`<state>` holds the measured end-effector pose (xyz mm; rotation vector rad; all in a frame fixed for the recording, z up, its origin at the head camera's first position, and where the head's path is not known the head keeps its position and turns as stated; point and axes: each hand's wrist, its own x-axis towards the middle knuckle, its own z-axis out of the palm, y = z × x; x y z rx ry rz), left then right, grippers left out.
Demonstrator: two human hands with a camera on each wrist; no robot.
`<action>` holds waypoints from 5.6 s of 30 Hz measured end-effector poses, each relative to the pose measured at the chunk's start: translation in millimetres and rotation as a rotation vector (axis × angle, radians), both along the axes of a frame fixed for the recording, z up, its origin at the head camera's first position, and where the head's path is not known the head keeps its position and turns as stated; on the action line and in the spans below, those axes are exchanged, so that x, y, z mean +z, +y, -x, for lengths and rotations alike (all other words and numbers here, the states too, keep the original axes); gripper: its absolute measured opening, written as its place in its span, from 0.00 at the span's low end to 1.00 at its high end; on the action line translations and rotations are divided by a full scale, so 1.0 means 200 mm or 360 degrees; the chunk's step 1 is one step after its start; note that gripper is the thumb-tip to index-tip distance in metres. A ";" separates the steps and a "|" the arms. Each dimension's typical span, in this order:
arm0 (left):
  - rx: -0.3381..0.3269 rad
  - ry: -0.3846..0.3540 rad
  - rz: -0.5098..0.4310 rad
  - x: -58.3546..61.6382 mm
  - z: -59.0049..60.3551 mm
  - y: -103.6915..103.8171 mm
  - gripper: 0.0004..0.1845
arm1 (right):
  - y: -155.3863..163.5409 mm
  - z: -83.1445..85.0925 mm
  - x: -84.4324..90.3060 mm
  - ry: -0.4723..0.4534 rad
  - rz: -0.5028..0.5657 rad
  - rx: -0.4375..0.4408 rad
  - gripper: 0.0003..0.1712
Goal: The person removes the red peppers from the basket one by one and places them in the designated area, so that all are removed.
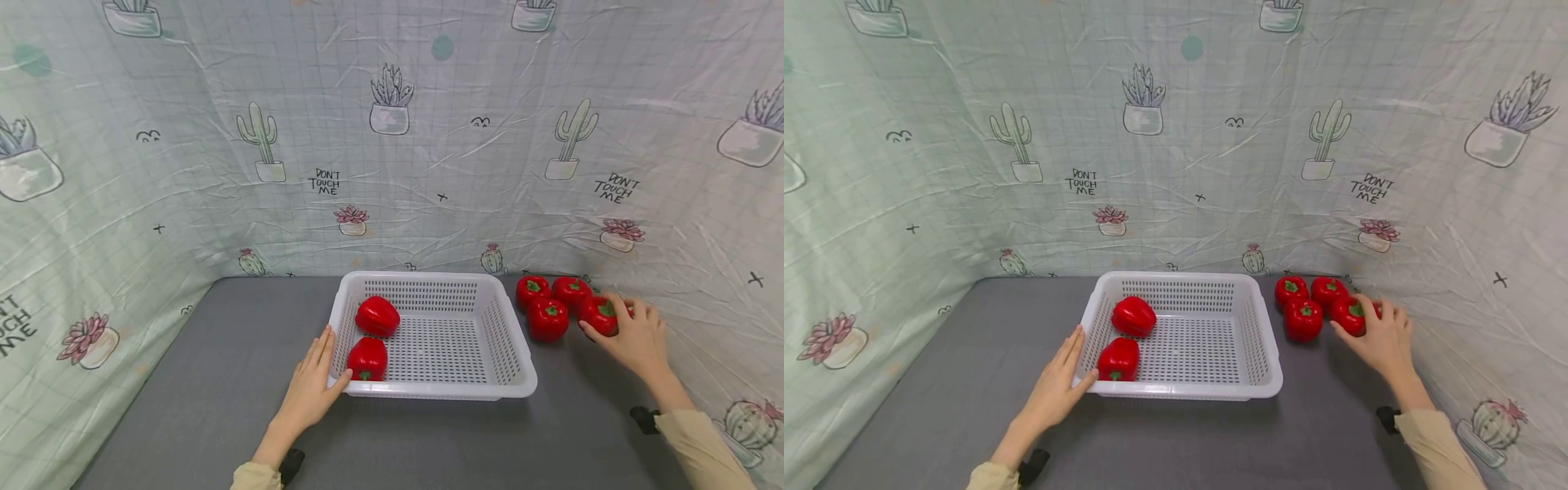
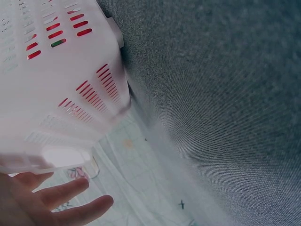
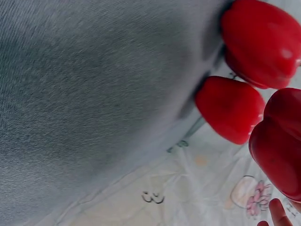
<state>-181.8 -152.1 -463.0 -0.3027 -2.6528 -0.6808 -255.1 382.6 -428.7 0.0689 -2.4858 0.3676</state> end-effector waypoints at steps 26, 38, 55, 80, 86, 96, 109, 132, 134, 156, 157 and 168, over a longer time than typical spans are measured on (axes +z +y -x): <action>-0.0016 -0.0063 -0.0011 0.01 0.00 0.00 0.43 | 0.10 0.15 -0.15 -0.0357 -0.0188 0.0004 0.44; 0.0002 -0.0080 -0.0010 0.01 0.00 0.00 0.43 | 0.10 0.17 -0.21 -0.0391 -0.0223 0.0013 0.45; -0.0009 -0.0066 -0.0026 0.00 0.00 0.00 0.43 | 0.11 0.18 -0.23 -0.0437 -0.0249 0.0078 0.50; 0.0015 -0.0072 -0.0017 0.01 0.00 0.01 0.43 | 0.11 0.17 -0.22 -0.0364 -0.0213 0.0027 0.53; 0.0005 -0.0091 -0.0025 0.01 0.00 0.01 0.42 | 0.10 0.13 -0.19 -0.0324 -0.0207 0.0042 0.51; 0.0005 -0.0079 -0.0022 0.01 0.00 0.01 0.43 | -0.02 0.04 -0.08 -0.0185 -0.0218 0.0132 0.41; 0.0011 -0.0076 -0.0022 0.01 0.00 0.01 0.43 | -0.24 0.02 0.06 0.0137 -0.0227 0.0402 0.33; 0.0017 -0.0102 -0.0004 0.02 0.00 0.01 0.44 | -0.76 0.00 0.37 0.0245 -0.0365 0.0934 0.29; 0.0014 -0.0097 -0.0008 0.02 0.00 0.01 0.43 | -0.80 0.00 0.39 0.0258 -0.0388 0.0980 0.27; -0.0006 0.0038 -0.0006 0.00 0.00 0.01 0.42 | -1.23 0.08 0.38 0.0174 -0.0522 0.1260 0.19; -0.0006 0.0031 -0.0005 0.00 0.00 0.01 0.42 | -1.25 0.08 0.37 0.0160 -0.0516 0.1273 0.19; 0.0000 -0.0018 0.0020 0.01 0.00 0.00 0.42 | -1.44 0.16 0.26 0.0005 -0.0534 0.1263 0.18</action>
